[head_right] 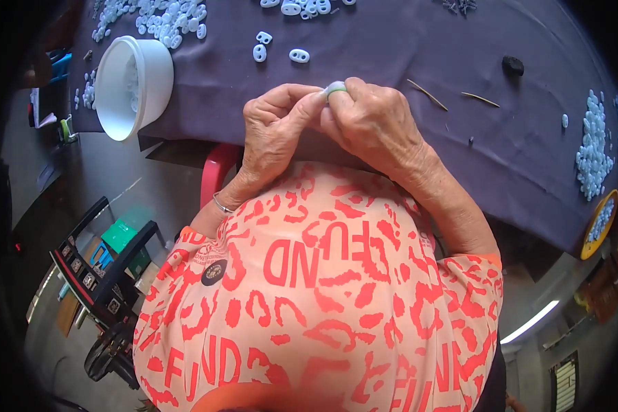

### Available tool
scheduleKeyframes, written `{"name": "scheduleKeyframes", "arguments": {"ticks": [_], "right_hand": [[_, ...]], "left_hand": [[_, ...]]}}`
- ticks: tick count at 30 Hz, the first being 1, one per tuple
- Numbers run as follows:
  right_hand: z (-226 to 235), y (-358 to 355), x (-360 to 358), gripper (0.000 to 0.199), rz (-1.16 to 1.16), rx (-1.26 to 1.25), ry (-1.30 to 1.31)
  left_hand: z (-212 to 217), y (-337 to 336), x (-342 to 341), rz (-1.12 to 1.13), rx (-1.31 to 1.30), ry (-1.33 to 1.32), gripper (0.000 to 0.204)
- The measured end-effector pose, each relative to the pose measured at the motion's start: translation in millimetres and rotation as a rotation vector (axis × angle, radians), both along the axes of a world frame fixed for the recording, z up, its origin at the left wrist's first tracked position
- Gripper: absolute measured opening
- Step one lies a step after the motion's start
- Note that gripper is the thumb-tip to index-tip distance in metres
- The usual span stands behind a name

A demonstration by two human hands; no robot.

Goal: The person assembles plastic cord lock toggles by inserting springs and fitting the plastic components together by hand.

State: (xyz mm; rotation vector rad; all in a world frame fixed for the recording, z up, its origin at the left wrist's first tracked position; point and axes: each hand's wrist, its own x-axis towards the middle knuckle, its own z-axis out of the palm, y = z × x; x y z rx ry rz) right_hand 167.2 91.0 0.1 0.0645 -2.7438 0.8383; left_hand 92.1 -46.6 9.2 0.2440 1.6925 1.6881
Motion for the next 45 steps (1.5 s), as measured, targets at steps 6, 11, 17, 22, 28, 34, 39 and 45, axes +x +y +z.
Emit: {"name": "scheduleKeyframes", "arguments": {"ticks": [6,11,17,22,28,34,39,45], "right_hand": [[-2,-4,0,0.018,-0.018,-0.032,0.005],[1,-1,1,0.018,-0.021,-0.033,-0.003],[5,12,-1,0.016,0.028,-0.190,-0.109],[16,23,7,0.019,-0.172,-0.939,-0.452],[26,24,3,0.020,-0.188,-1.119,-0.563],[22,23,2,0.019,-0.134,-1.280,-0.559],[20,19,5,0.015,-0.162,-1.342,-0.539],[14,33,12,0.010,-0.379,-1.537,-0.350]], "left_hand": [[-2,-1,0,0.014,0.029,-0.012,0.015],[-1,1,-1,0.012,0.026,-0.024,0.015],[-4,-2,-4,-0.056,0.025,-0.042,0.018],[2,-5,-8,-0.105,0.055,-0.175,0.022],[6,-8,-13,-0.188,0.024,-0.178,0.022],[9,-7,-14,-0.156,0.035,-0.224,0.022],[17,-6,-9,-0.143,0.023,-0.084,0.018],[17,-11,-15,0.034,-0.117,0.119,0.013]]}}
